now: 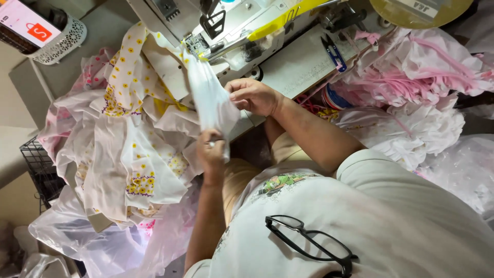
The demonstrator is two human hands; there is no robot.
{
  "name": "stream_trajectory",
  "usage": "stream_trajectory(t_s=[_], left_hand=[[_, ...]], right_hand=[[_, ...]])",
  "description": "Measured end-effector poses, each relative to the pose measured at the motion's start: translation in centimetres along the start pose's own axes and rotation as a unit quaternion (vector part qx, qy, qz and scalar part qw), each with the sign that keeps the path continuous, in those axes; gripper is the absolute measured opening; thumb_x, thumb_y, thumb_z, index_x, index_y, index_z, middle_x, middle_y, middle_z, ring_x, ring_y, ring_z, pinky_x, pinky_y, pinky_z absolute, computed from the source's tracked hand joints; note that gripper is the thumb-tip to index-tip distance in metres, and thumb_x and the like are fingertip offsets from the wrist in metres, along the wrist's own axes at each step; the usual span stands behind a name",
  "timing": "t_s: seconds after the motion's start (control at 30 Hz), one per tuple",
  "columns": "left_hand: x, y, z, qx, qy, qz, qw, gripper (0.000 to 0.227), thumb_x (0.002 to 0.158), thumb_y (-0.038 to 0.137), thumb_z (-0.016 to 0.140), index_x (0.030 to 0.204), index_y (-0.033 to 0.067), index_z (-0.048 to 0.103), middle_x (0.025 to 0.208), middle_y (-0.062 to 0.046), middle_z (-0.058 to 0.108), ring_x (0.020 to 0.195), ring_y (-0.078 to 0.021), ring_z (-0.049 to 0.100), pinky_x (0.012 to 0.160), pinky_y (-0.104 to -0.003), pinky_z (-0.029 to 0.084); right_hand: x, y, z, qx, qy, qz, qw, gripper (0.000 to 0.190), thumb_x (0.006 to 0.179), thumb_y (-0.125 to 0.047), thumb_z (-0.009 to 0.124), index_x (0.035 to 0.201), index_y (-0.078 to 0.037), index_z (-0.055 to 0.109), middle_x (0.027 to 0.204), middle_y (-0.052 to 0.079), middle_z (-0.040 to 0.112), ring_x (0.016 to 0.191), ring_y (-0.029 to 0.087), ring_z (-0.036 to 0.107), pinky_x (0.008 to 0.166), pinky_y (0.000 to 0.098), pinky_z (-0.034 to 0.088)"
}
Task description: Sorting and unfolding small fabric pieces at a sewing workstation.
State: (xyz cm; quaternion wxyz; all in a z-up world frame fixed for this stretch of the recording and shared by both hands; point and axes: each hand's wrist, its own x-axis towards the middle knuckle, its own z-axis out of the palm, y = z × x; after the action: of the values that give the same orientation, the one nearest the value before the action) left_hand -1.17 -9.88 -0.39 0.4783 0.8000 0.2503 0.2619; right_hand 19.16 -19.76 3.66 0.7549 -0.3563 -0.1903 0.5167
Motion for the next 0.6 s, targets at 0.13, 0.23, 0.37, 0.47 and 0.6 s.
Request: stream_trajectory(t_s=[0.13, 0.23, 0.37, 0.47, 0.6], left_hand=[[0.2, -0.4, -2.8, -0.008, -0.006, -0.047, 0.999, 0.012, 0.069, 0.014, 0.070, 0.078, 0.0207, 0.067, 0.074, 0.002, 0.061, 0.074, -0.0153, 0.059, 0.079, -0.029, 0.048], [0.2, 0.3, -3.4, -0.041, -0.035, -0.035, 0.998, 0.012, 0.071, 0.010, 0.069, 0.081, 0.0166, 0.066, 0.075, -0.002, 0.058, 0.075, -0.0189, 0.058, 0.080, -0.031, 0.048], [0.2, 1.4, -3.4, 0.023, -0.024, -0.008, 0.999, 0.009, 0.073, 0.016, 0.071, 0.080, 0.0211, 0.068, 0.074, -0.001, 0.062, 0.074, -0.0206, 0.063, 0.078, -0.032, 0.050], [0.8, 3.5, -3.9, 0.025, -0.035, 0.036, 0.998, 0.013, 0.078, 0.011, 0.066, 0.089, 0.0159, 0.067, 0.082, -0.012, 0.061, 0.081, -0.0341, 0.065, 0.083, -0.040, 0.052], [4.0, 4.3, -4.8, 0.095, -0.016, 0.156, 0.983, 0.012, 0.081, 0.009, 0.061, 0.093, 0.0110, 0.066, 0.079, -0.015, 0.058, 0.075, -0.0390, 0.063, 0.078, -0.046, 0.052]], right_hand=[[1.2, 1.7, -1.7, 0.092, -0.069, -0.035, 0.993, 0.018, 0.093, -0.015, 0.062, 0.083, 0.000, 0.059, 0.089, 0.013, 0.063, 0.073, 0.020, 0.070, 0.065, 0.0319, 0.059], [0.8, 0.2, 0.6, 0.089, -0.019, -0.056, 0.994, 0.014, 0.093, -0.013, 0.062, 0.095, -0.002, 0.055, 0.101, 0.013, 0.059, 0.074, 0.009, 0.059, 0.053, 0.0221, 0.055], [1.1, 2.6, -1.4, -0.084, 0.022, -0.155, 0.984, 0.035, 0.090, -0.005, 0.070, 0.120, -0.004, 0.054, 0.109, 0.007, 0.057, 0.082, 0.009, 0.055, 0.048, 0.0165, 0.042], [0.4, 3.3, -2.0, -0.216, 0.053, -0.194, 0.956, 0.036, 0.091, 0.004, 0.062, 0.125, -0.006, 0.056, 0.082, 0.005, 0.056, 0.071, 0.011, 0.052, 0.057, 0.0213, 0.041], [1.2, 2.6, -1.5, -0.262, 0.098, -0.247, 0.928, 0.034, 0.091, 0.010, 0.059, 0.122, -0.004, 0.062, 0.075, 0.008, 0.059, 0.060, 0.011, 0.055, 0.054, 0.0226, 0.047]])
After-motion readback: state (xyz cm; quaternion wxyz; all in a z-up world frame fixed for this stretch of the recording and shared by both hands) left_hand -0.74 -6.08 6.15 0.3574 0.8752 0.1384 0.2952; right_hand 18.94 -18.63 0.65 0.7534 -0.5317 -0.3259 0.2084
